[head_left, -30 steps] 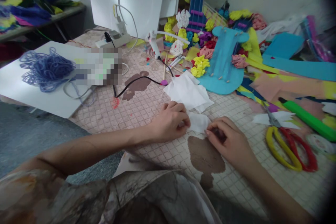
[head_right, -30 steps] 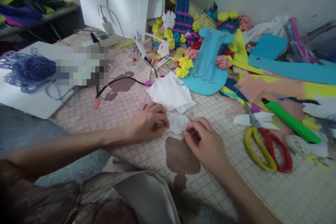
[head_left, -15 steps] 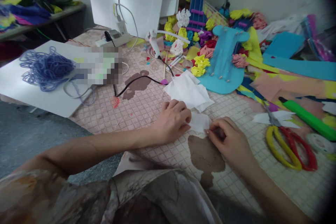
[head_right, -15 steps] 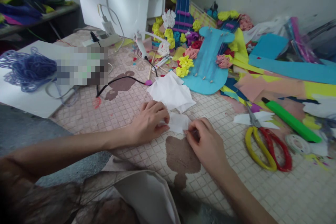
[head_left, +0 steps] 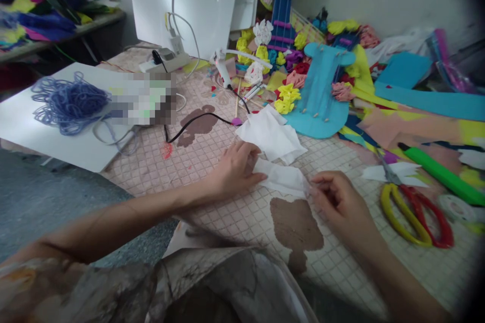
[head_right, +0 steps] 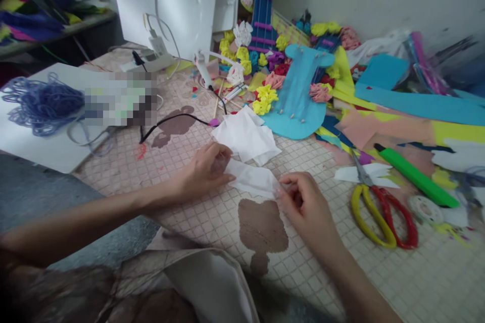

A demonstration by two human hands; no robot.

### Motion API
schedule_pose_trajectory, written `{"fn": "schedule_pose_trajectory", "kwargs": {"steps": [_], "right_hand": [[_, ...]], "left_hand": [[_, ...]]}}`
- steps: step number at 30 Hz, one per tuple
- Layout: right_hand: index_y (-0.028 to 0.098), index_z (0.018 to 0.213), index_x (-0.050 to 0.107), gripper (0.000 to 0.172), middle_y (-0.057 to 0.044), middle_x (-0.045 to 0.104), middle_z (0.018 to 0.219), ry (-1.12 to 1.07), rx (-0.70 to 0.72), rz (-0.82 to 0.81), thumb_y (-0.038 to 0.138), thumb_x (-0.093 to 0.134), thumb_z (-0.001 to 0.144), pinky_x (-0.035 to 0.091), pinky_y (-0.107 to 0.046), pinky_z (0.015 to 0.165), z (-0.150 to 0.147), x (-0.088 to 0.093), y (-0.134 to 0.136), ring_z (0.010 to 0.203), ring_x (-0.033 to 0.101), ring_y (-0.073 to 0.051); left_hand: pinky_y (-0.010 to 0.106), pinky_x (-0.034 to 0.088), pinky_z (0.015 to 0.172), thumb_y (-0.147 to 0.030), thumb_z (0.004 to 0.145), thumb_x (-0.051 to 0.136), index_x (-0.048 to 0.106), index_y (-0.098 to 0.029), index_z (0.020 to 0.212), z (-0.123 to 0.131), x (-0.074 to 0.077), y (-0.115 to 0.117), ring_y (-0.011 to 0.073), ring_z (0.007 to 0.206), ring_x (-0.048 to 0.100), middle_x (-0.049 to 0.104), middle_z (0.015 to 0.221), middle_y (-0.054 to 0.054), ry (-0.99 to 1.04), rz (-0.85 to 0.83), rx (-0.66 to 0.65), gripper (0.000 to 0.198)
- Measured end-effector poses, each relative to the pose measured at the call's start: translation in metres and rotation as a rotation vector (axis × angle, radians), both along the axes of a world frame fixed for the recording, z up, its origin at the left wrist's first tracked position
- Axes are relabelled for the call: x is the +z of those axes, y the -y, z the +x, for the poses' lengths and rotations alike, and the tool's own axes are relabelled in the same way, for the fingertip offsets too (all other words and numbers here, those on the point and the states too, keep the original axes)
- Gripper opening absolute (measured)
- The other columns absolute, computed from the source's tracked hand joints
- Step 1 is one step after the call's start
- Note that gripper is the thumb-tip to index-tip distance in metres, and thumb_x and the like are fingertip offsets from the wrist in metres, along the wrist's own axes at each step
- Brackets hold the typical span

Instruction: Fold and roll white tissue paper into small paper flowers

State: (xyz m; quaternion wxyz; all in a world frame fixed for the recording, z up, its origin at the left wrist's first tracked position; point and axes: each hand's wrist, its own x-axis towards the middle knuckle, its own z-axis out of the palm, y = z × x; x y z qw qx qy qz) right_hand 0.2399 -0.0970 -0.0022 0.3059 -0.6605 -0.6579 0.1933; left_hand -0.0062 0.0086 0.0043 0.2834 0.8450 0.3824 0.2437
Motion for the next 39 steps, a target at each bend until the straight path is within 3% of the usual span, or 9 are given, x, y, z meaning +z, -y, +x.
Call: {"fn": "schedule_pose_trajectory", "kwargs": {"steps": [5,11,17,22,26,31,35,37,39], "right_hand": [[0.022,0.095,0.057,0.017,-0.004,0.060,0.086,0.049,-0.004,-0.054,0.036,0.049,0.089,0.045,-0.031,0.060,0.009,0.009,-0.016,0.072,0.057,-0.018],[0.020,0.083,0.057,0.011,-0.002,0.058,0.082,0.190,0.127,-0.112,0.030,0.054,0.083,0.042,-0.030,0.056,0.004,0.015,-0.033,0.065,0.054,-0.016],[0.021,0.075,0.052,0.011,-0.001,0.054,0.076,0.200,0.235,-0.133,0.027,0.052,0.084,0.040,-0.028,0.055,0.005,0.016,-0.039,0.064,0.053,-0.015],[0.023,0.084,0.054,0.006,-0.001,0.060,0.081,0.203,0.324,-0.100,0.028,0.051,0.087,0.043,-0.030,0.062,0.005,0.028,-0.048,0.073,0.057,-0.018],[0.024,0.091,0.054,0.006,-0.002,0.061,0.087,0.173,0.339,-0.053,0.028,0.051,0.087,0.046,-0.031,0.067,0.005,0.032,-0.051,0.078,0.058,-0.019],[0.026,0.103,0.053,0.024,-0.004,0.061,0.096,-0.056,0.148,-0.023,0.042,0.057,0.085,0.050,-0.032,0.066,0.011,0.025,-0.051,0.080,0.060,-0.020],[0.024,0.103,0.054,0.029,-0.007,0.061,0.102,-0.293,-0.052,0.070,0.049,0.054,0.087,0.051,-0.033,0.065,0.011,0.021,-0.047,0.081,0.060,-0.020],[0.024,0.100,0.054,0.029,-0.007,0.063,0.098,-0.390,-0.069,0.018,0.050,0.052,0.088,0.051,-0.031,0.058,0.008,0.018,-0.044,0.074,0.059,-0.019],[0.025,0.099,0.052,0.028,-0.006,0.064,0.094,-0.510,-0.036,-0.085,0.050,0.051,0.088,0.048,-0.028,0.050,0.002,0.014,-0.040,0.068,0.058,-0.017]], "left_hand": [[0.025,0.046,0.066,-0.021,0.082,0.055,0.055,-0.013,0.105,-0.003,0.001,-0.022,0.0121,0.074,0.056,0.063,0.091,0.006,0.033,-0.015,-0.038,0.024],[0.023,0.043,0.065,-0.007,0.076,0.049,0.065,-0.014,0.086,0.000,0.005,-0.030,0.0114,0.071,0.056,0.064,0.080,0.003,-0.078,0.073,-0.121,0.020],[0.025,0.045,0.070,-0.014,0.081,0.054,0.064,-0.013,0.093,0.014,0.016,-0.028,0.0139,0.076,0.058,0.066,0.084,0.005,-0.061,0.091,-0.149,0.016],[0.028,0.045,0.081,-0.030,0.083,0.062,0.062,-0.011,0.100,0.040,0.028,-0.032,0.0171,0.090,0.059,0.066,0.097,0.008,-0.036,0.099,-0.344,0.025],[0.021,0.041,0.064,-0.023,0.079,0.063,0.064,-0.013,0.094,0.057,0.033,-0.033,0.0120,0.074,0.058,0.067,0.085,0.003,-0.111,-0.093,-0.447,0.018],[0.020,0.036,0.058,-0.017,0.077,0.059,0.065,-0.013,0.083,0.056,0.030,-0.034,0.0090,0.062,0.052,0.061,0.070,-0.001,-0.012,-0.244,-0.286,0.009],[0.021,0.041,0.058,-0.020,0.078,0.059,0.058,-0.012,0.082,0.048,0.021,-0.035,0.0087,0.060,0.053,0.058,0.070,-0.001,0.230,-0.720,-0.049,0.009],[0.022,0.044,0.057,-0.019,0.080,0.058,0.054,-0.013,0.086,0.045,0.018,-0.032,0.0082,0.059,0.055,0.058,0.073,0.000,0.394,-1.013,0.016,0.009],[0.023,0.047,0.058,-0.016,0.082,0.057,0.052,-0.013,0.086,0.043,0.016,-0.026,0.0080,0.060,0.057,0.058,0.076,0.001,0.560,-1.193,0.062,0.007]]}}
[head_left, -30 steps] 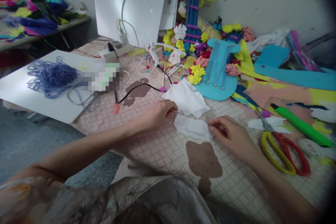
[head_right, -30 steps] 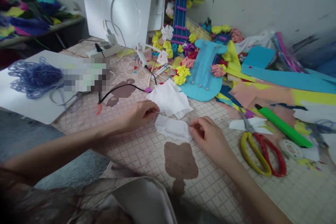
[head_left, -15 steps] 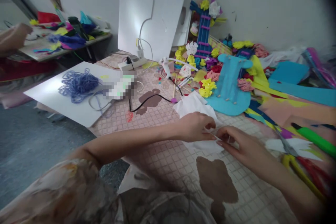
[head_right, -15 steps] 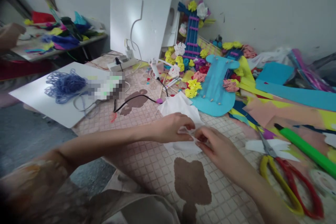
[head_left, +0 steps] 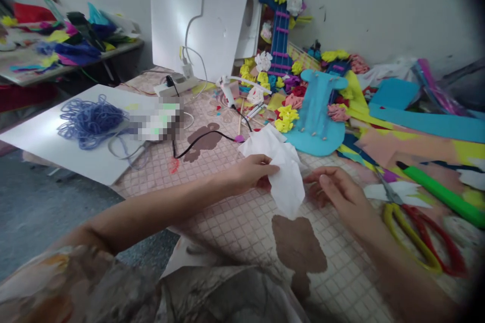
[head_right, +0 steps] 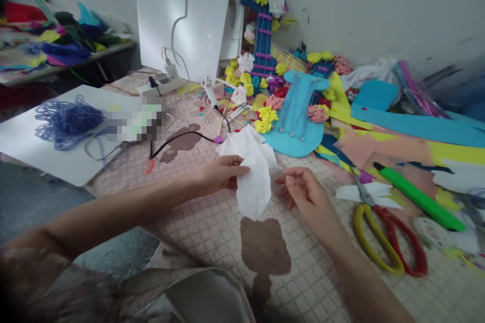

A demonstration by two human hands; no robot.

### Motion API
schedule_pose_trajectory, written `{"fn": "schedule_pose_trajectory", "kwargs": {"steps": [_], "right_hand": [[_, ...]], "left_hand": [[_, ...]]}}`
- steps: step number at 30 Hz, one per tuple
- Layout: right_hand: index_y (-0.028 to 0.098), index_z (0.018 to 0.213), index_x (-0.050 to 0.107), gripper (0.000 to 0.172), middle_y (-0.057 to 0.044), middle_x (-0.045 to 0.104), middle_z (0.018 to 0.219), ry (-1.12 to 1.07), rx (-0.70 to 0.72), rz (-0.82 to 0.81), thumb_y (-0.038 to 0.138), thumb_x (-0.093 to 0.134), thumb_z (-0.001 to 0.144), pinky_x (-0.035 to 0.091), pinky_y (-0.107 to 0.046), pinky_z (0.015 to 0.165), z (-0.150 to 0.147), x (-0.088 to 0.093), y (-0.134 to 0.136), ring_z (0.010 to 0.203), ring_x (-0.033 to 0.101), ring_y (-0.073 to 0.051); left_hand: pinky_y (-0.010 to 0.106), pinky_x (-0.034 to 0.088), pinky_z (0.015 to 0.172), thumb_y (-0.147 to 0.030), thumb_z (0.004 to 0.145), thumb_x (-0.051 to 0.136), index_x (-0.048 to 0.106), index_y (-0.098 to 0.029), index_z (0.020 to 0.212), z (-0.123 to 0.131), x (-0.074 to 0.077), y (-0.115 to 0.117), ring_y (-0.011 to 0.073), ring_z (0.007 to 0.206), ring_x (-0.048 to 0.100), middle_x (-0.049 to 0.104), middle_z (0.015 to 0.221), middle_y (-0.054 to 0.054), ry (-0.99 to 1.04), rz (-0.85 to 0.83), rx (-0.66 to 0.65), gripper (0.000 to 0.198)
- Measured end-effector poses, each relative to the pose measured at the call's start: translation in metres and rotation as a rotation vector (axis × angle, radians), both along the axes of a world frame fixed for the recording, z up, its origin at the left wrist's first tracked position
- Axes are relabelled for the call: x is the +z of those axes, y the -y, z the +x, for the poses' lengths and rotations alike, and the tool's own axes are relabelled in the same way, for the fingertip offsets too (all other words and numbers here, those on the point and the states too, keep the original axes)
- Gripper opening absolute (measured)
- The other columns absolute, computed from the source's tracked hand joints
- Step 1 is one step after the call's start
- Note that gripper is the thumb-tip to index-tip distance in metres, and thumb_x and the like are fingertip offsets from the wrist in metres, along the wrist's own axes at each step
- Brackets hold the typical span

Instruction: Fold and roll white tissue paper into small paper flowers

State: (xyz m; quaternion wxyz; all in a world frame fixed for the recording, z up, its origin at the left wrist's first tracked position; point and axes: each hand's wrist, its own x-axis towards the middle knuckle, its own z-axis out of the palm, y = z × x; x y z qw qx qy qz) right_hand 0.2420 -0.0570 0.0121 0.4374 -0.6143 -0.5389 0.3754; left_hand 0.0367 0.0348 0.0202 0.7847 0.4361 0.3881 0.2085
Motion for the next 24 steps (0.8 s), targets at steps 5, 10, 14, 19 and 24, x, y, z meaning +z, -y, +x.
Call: {"fn": "schedule_pose_trajectory", "kwargs": {"steps": [5,10,14,19,24], "right_hand": [[0.026,0.098,0.044,0.028,0.004,0.058,0.070,-0.193,0.102,-0.162,0.044,0.061,0.084,0.035,-0.020,0.042,-0.016,-0.006,0.009,0.049,0.046,-0.010],[0.024,0.100,0.043,0.028,0.003,0.057,0.077,-0.059,0.202,-0.169,0.035,0.062,0.082,0.045,-0.024,0.055,-0.009,-0.004,0.006,0.064,0.056,-0.012],[0.024,0.108,0.047,0.025,0.000,0.058,0.083,0.211,0.341,-0.131,0.032,0.056,0.086,0.048,-0.030,0.067,0.004,-0.001,-0.003,0.075,0.059,-0.016],[0.024,0.107,0.052,0.020,-0.002,0.060,0.090,0.432,0.272,0.013,0.029,0.052,0.088,0.048,-0.029,0.065,0.006,0.008,0.001,0.077,0.059,-0.017],[0.024,0.096,0.054,0.007,-0.001,0.058,0.083,0.616,0.287,0.127,0.024,0.051,0.090,0.046,-0.025,0.058,0.003,0.017,0.035,0.069,0.055,-0.014]], "left_hand": [[0.026,0.053,0.071,-0.013,0.075,0.068,0.054,-0.011,0.088,-0.005,-0.003,0.024,0.0097,0.071,0.062,0.061,0.083,0.003,0.232,-0.183,0.070,0.018],[0.027,0.050,0.084,-0.020,0.063,0.081,0.058,-0.011,0.082,-0.025,-0.003,0.044,0.0107,0.079,0.064,0.065,0.085,0.003,0.315,-0.204,-0.027,0.032],[0.025,0.049,0.083,-0.027,0.070,0.077,0.059,-0.012,0.093,-0.046,-0.003,0.046,0.0110,0.084,0.065,0.067,0.090,0.005,0.209,-0.122,-0.277,0.033],[0.024,0.050,0.064,-0.019,0.076,0.066,0.048,-0.015,0.100,-0.059,-0.007,0.045,0.0118,0.070,0.065,0.065,0.080,0.002,-0.055,0.327,-0.266,0.031],[0.024,0.047,0.067,-0.007,0.074,0.056,0.052,-0.017,0.098,-0.063,-0.003,0.035,0.0120,0.077,0.057,0.059,0.088,0.002,-0.440,1.181,-0.244,0.026]]}}
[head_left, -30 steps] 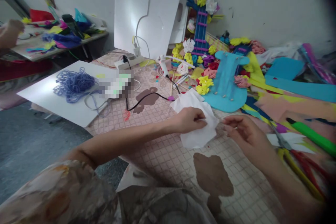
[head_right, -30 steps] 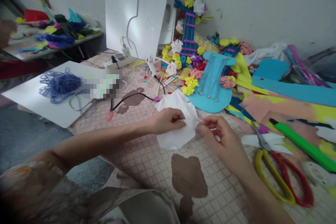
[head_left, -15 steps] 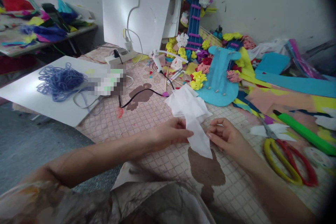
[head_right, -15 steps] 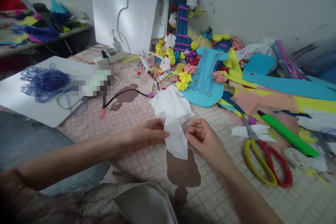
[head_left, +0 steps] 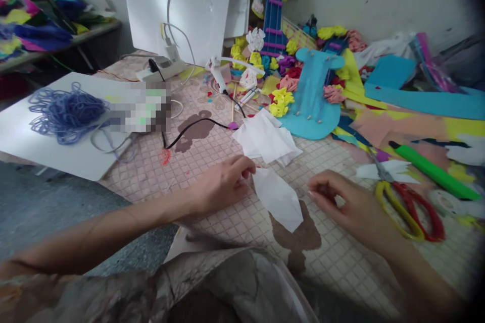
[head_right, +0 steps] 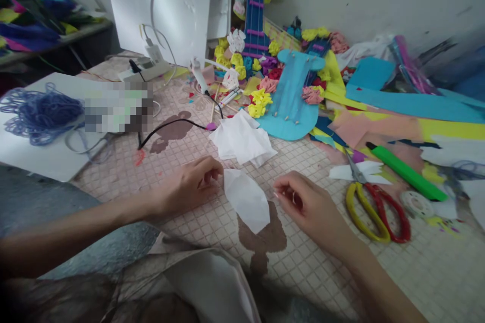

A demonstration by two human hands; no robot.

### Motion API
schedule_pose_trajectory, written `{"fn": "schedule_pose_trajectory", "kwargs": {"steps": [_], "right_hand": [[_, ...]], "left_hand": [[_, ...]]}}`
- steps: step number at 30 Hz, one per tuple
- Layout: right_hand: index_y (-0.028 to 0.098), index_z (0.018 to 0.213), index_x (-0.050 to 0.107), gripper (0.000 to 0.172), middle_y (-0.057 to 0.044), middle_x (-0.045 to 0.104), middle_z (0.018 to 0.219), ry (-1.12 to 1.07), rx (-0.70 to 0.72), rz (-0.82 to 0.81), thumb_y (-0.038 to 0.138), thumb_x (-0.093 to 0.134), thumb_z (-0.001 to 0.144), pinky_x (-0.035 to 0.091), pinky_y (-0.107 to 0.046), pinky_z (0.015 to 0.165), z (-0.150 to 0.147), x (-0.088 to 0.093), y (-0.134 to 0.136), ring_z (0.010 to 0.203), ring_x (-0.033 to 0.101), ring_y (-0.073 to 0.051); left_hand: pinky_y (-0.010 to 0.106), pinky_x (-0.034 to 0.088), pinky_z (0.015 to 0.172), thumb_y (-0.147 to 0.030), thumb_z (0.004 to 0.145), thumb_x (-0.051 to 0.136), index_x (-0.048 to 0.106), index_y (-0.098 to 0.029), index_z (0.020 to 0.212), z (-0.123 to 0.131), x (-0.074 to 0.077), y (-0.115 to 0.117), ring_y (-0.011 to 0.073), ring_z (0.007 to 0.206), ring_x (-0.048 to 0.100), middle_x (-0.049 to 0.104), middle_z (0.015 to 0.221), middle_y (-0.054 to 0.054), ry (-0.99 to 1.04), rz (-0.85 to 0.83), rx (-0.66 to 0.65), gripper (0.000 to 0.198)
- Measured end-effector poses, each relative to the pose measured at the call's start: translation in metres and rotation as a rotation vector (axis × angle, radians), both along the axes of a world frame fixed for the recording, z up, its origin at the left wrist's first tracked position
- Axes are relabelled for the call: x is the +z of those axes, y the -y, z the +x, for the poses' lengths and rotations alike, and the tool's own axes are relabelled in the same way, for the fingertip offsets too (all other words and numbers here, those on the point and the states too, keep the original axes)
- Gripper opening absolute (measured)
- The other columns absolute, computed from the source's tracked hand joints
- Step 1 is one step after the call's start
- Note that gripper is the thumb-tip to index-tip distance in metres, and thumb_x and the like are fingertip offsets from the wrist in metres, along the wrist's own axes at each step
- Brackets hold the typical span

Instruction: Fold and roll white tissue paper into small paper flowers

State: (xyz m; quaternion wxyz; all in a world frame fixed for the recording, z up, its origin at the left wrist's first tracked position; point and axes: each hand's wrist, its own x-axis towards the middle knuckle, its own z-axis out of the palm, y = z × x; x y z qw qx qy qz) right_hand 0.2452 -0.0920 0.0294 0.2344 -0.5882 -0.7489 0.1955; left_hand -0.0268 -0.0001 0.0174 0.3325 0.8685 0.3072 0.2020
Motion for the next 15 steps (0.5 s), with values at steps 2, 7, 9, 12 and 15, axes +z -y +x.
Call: {"fn": "schedule_pose_trajectory", "kwargs": {"steps": [2,7,9,12,15], "right_hand": [[0.024,0.096,0.052,0.006,-0.003,0.058,0.089,0.034,0.103,-0.017,0.023,0.050,0.091,0.045,-0.024,0.056,0.000,-0.002,0.015,0.067,0.054,-0.013],[0.026,0.110,0.051,0.024,-0.006,0.054,0.112,0.081,0.211,-0.077,0.020,0.053,0.087,0.050,-0.026,0.059,0.000,-0.019,0.039,0.067,0.056,-0.012],[0.027,0.110,0.052,0.025,-0.007,0.055,0.111,0.102,0.183,-0.024,0.019,0.052,0.087,0.051,-0.027,0.062,-0.003,-0.024,0.042,0.076,0.060,-0.015],[0.026,0.104,0.055,0.018,-0.006,0.058,0.105,0.135,0.143,0.062,0.019,0.049,0.089,0.052,-0.027,0.067,-0.009,-0.026,0.039,0.088,0.061,-0.018],[0.025,0.098,0.056,0.014,-0.005,0.058,0.101,0.125,0.147,0.072,0.018,0.046,0.091,0.051,-0.027,0.068,-0.009,-0.023,0.032,0.087,0.061,-0.017]], "left_hand": [[0.027,0.047,0.077,-0.007,0.078,0.054,0.056,-0.016,0.096,0.000,0.003,-0.009,0.0146,0.090,0.056,0.058,0.099,0.006,-0.034,0.213,-0.157,0.021],[0.033,0.043,0.086,-0.018,0.091,0.048,0.060,-0.016,0.095,0.002,0.002,-0.029,0.0172,0.098,0.053,0.060,0.106,0.008,-0.065,0.534,-0.384,0.013],[0.034,0.041,0.087,-0.019,0.094,0.044,0.060,-0.017,0.095,0.003,0.001,-0.032,0.0178,0.100,0.054,0.062,0.108,0.008,-0.094,0.637,-0.447,0.017],[0.034,0.038,0.089,-0.019,0.096,0.040,0.060,-0.017,0.094,0.005,0.000,-0.032,0.0171,0.102,0.055,0.063,0.107,0.007,-0.115,0.731,-0.507,0.020],[0.034,0.036,0.090,-0.018,0.097,0.039,0.059,-0.017,0.091,0.006,0.002,-0.027,0.0160,0.100,0.056,0.064,0.101,0.006,-0.114,0.755,-0.521,0.021]]}}
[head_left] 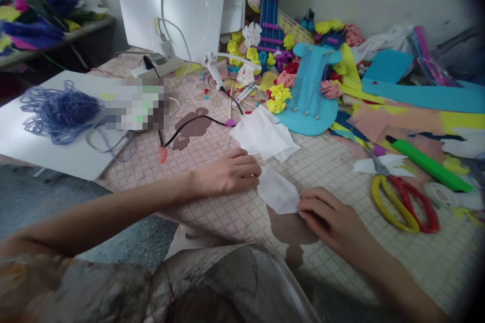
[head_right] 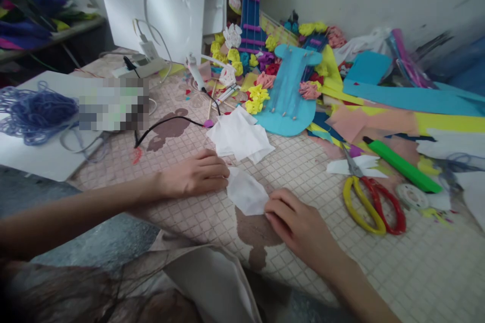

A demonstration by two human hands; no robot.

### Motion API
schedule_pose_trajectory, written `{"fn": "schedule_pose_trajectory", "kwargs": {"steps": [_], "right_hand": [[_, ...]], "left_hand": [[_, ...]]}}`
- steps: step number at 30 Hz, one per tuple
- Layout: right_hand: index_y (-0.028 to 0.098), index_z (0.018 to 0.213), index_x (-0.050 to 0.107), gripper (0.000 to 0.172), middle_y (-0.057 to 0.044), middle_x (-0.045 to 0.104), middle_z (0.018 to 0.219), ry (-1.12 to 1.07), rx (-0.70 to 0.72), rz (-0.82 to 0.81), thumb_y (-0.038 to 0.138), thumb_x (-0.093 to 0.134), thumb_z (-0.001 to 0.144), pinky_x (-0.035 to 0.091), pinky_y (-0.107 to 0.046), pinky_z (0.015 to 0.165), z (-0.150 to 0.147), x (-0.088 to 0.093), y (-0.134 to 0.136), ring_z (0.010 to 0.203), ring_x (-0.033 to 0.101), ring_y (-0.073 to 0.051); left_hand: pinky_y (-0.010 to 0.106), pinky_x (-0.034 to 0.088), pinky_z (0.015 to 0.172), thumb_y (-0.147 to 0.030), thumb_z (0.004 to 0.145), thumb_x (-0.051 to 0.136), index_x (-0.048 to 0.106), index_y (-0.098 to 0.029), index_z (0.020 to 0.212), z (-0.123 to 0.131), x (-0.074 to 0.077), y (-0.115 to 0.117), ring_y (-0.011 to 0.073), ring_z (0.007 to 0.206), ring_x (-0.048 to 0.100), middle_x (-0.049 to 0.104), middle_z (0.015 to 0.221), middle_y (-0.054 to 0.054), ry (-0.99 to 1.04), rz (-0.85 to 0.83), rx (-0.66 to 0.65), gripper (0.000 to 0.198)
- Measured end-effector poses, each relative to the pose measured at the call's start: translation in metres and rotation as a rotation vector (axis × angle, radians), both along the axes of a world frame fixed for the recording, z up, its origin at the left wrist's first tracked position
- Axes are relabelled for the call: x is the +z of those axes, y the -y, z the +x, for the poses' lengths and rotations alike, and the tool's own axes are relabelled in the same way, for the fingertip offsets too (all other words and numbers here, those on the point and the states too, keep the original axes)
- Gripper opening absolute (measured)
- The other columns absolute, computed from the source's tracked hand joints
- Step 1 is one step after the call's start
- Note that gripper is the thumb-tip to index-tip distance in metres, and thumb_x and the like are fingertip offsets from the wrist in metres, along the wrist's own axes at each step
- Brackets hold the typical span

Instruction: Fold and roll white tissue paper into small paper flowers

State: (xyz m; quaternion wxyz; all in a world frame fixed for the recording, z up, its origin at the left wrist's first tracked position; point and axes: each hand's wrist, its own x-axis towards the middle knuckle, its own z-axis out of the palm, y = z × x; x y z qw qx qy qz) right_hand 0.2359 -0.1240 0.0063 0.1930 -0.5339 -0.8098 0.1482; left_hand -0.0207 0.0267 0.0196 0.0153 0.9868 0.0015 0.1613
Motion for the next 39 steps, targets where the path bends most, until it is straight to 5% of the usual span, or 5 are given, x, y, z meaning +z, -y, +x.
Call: {"fn": "schedule_pose_trajectory", "kwargs": {"steps": [7,14,19,28,39], "right_hand": [[0.025,0.098,0.049,0.012,-0.005,0.057,0.095,-0.070,-0.110,0.046,0.017,0.049,0.090,0.049,-0.028,0.065,0.000,0.003,-0.002,0.083,0.059,-0.018],[0.027,0.101,0.051,0.018,-0.005,0.059,0.093,-0.051,-0.065,0.153,0.018,0.057,0.087,0.052,-0.031,0.066,0.002,0.002,0.020,0.082,0.061,-0.020],[0.028,0.110,0.054,0.021,-0.007,0.059,0.102,-0.005,-0.032,0.060,0.023,0.054,0.090,0.053,-0.031,0.069,0.009,-0.004,0.018,0.088,0.061,-0.020],[0.023,0.089,0.054,0.006,-0.004,0.060,0.091,0.071,-0.114,0.025,0.021,0.048,0.090,0.047,-0.026,0.060,-0.011,-0.001,0.001,0.078,0.060,-0.016],[0.024,0.105,0.055,0.017,-0.006,0.061,0.103,0.082,-0.078,0.169,0.017,0.047,0.091,0.050,-0.029,0.071,-0.012,-0.007,0.009,0.091,0.061,-0.019]], "left_hand": [[0.034,0.031,0.093,-0.018,0.097,0.035,0.058,-0.017,0.090,0.001,-0.002,0.015,0.0144,0.091,0.054,0.065,0.096,0.005,-0.021,-0.072,0.073,0.024],[0.033,0.033,0.088,-0.022,0.096,0.037,0.059,-0.016,0.088,0.005,-0.007,0.017,0.0154,0.090,0.053,0.063,0.091,0.004,0.031,-0.226,0.193,0.023],[0.034,0.032,0.091,-0.020,0.095,0.037,0.059,-0.016,0.090,0.003,-0.007,0.015,0.0154,0.090,0.053,0.063,0.093,0.005,0.009,-0.187,0.179,0.023],[0.035,0.031,0.095,-0.021,0.097,0.036,0.059,-0.017,0.095,0.002,-0.006,0.008,0.0151,0.095,0.055,0.064,0.100,0.005,-0.011,-0.130,0.086,0.023],[0.035,0.031,0.095,-0.023,0.097,0.036,0.061,-0.018,0.092,0.002,-0.007,0.007,0.0147,0.094,0.055,0.065,0.098,0.005,-0.009,-0.204,0.117,0.025]]}}
